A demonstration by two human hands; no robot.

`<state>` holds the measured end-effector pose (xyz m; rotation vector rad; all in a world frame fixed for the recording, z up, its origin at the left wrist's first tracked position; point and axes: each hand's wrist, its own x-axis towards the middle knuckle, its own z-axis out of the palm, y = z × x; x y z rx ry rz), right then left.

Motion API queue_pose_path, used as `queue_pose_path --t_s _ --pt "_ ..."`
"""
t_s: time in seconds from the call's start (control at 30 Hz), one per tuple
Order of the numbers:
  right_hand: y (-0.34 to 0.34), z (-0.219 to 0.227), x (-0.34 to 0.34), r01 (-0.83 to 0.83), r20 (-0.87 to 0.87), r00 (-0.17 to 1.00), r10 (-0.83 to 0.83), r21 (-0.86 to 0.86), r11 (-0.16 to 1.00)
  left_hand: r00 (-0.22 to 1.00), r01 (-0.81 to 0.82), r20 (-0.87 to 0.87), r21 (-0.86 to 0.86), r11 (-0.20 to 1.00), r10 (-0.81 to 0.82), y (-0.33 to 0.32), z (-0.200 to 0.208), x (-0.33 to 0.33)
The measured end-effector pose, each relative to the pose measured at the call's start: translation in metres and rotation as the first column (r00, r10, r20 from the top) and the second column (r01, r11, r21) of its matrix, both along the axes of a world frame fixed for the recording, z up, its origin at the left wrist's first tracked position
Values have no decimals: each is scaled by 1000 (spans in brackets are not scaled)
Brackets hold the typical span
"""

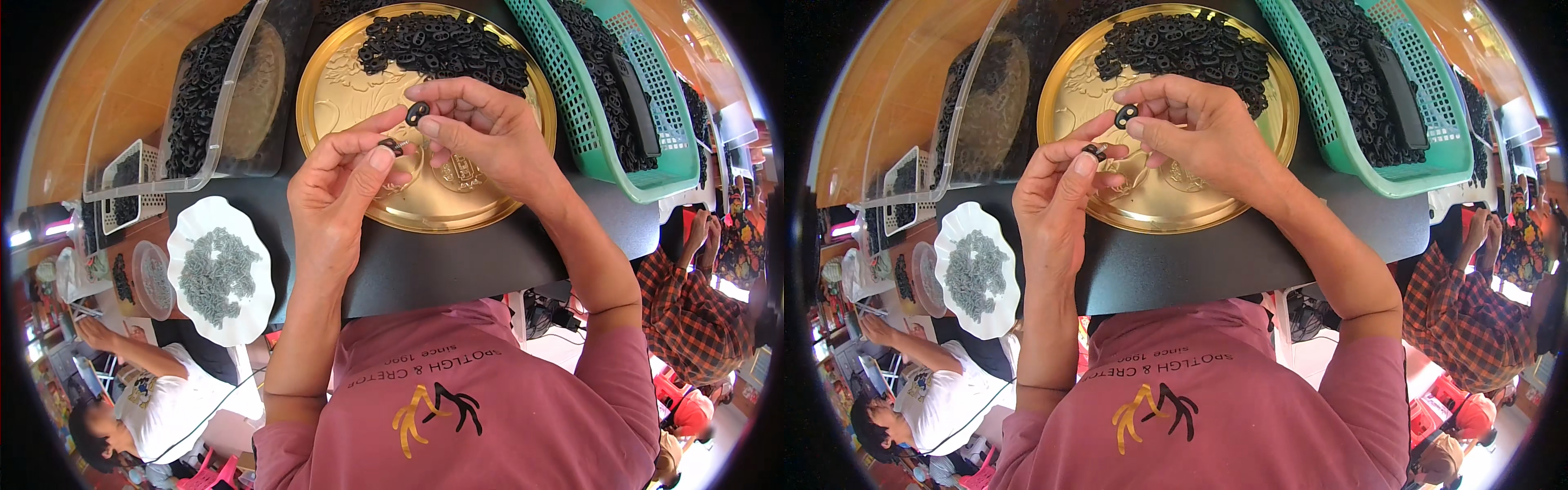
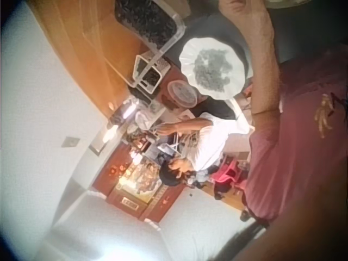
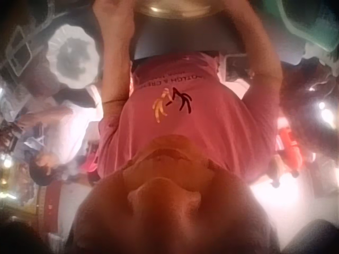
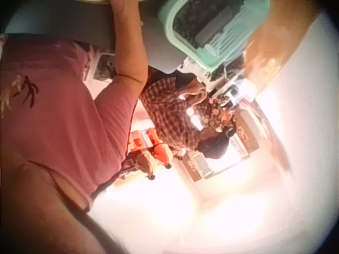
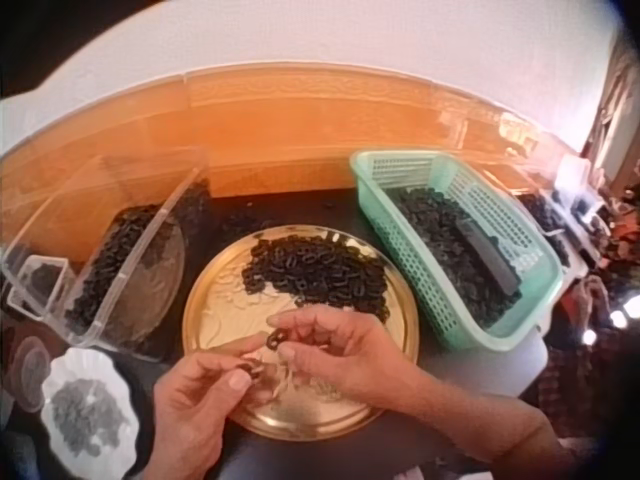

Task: The person repeatedly picks small black plastic components and metal screws from a tray and basket, then fastens them together by hand. The assembled units are placed back onto the tray. The process is continuous and repetitive throughout the clip.

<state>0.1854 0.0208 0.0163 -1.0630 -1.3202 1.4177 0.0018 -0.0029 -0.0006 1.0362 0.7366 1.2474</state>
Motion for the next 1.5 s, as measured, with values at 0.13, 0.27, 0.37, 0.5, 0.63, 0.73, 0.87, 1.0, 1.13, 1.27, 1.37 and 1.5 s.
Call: queue_pose_path --t_s 0.13,0.27,0.37,0.5,0.63,0.73,0.87,1.0,1.13,1.27,1.37,1.5 --pt "-1 -6 -1 19 67 998 -21 28 999 996 -30 84 28 999 27 0 2 5" --pt "1 -16 2 21 185 981 -58 196 980 993 -43 112 10 999 41 2 1 3" --pt "2 -16 2 9 224 973 -60 220 976 989 -48 138 -53 997 55 2 2 2" --pt "-1 -4 -2 13 45 999 -11 -54 998 993 -59 90 -165 984 75 -1 4 3" --pt "-5 3 -5 27 -89 995 -34 -74 997 997 -12 71 -197 980 27 0 -1 -1" --pt "-7 3 -7 43 -81 995 -51 -95 995 996 -10 86 -208 978 29 0 1 1" --pt "-8 1 -10 59 -88 994 -67 -91 994 996 -28 80 -215 976 46 0 2 2" --pt "-10 -3 -12 79 -101 991 -84 -46 996 995 -43 76 -224 974 61 1 1 2" --pt "-13 -2 -17 100 -86 992 -97 32 995 993 -47 92 -237 970 70 1 0 3" --pt "-15 -2 -20 115 -52 992 -111 71 991 994 -41 89 -238 970 64 2 -1 2" --pt "-16 -2 -21 102 -38 994 -99 80 992 994 -34 93 -247 968 59 2 -2 2" --pt "-16 -2 -21 88 5 996 -89 84 993 990 -15 128 -276 961 52 2 -2 0"
